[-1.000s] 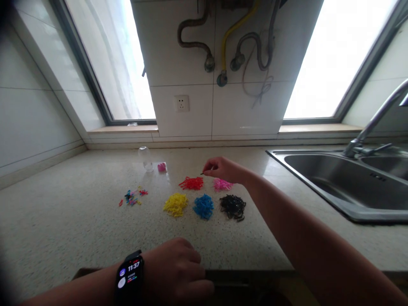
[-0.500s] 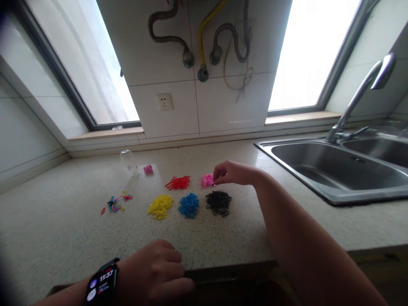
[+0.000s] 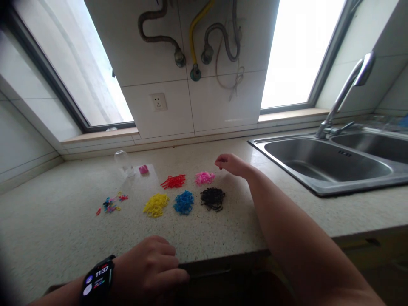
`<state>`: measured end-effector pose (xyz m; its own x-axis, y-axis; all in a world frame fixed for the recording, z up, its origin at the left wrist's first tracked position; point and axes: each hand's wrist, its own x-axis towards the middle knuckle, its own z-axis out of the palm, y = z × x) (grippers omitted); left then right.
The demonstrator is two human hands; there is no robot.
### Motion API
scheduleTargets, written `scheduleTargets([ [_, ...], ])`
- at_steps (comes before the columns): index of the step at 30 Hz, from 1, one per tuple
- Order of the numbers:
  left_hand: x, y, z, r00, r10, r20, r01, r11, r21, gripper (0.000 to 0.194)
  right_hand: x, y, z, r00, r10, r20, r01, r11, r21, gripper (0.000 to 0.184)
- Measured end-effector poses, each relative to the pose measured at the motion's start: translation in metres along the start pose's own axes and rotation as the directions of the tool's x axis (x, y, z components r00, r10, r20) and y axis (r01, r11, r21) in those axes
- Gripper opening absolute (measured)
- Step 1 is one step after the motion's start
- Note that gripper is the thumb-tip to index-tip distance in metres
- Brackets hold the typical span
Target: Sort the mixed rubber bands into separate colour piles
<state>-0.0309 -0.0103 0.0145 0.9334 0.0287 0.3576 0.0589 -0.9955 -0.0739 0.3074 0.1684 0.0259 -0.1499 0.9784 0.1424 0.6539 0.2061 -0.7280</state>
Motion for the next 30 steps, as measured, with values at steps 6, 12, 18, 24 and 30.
scheduleTargets([
  [6, -0.001, 0.0, 0.002, 0.999, -0.009, 0.035, 0.009, 1.0, -0.007, 0.004, 0.012, 0.034, 0.004, 0.993, 0.068, -0.098, -0.066, 0.997, 0.026, 0.027],
  [12, -0.003, -0.001, 0.003, 1.0, 0.005, -0.008, -0.006, 1.0, -0.028, 0.007, 0.012, 0.039, 0.002, 0.994, 0.06, -0.096, -0.057, 0.998, 0.028, 0.03],
  [18, -0.004, -0.003, 0.004, 1.0, 0.011, 0.02, -0.011, 1.0, -0.025, 0.008, 0.014, 0.042, 0.003, 0.994, 0.075, -0.075, -0.074, 0.997, 0.016, 0.032],
  [24, -0.007, -0.005, 0.006, 0.999, 0.007, 0.043, -0.005, 1.0, -0.029, 0.008, 0.012, 0.037, 0.003, 0.995, 0.079, -0.053, -0.079, 0.997, 0.005, 0.033],
  [30, -0.006, -0.004, 0.005, 0.999, -0.008, 0.038, 0.009, 1.0, -0.028, 0.007, 0.011, 0.034, 0.002, 0.996, 0.078, -0.052, -0.079, 0.997, -0.024, 0.034],
])
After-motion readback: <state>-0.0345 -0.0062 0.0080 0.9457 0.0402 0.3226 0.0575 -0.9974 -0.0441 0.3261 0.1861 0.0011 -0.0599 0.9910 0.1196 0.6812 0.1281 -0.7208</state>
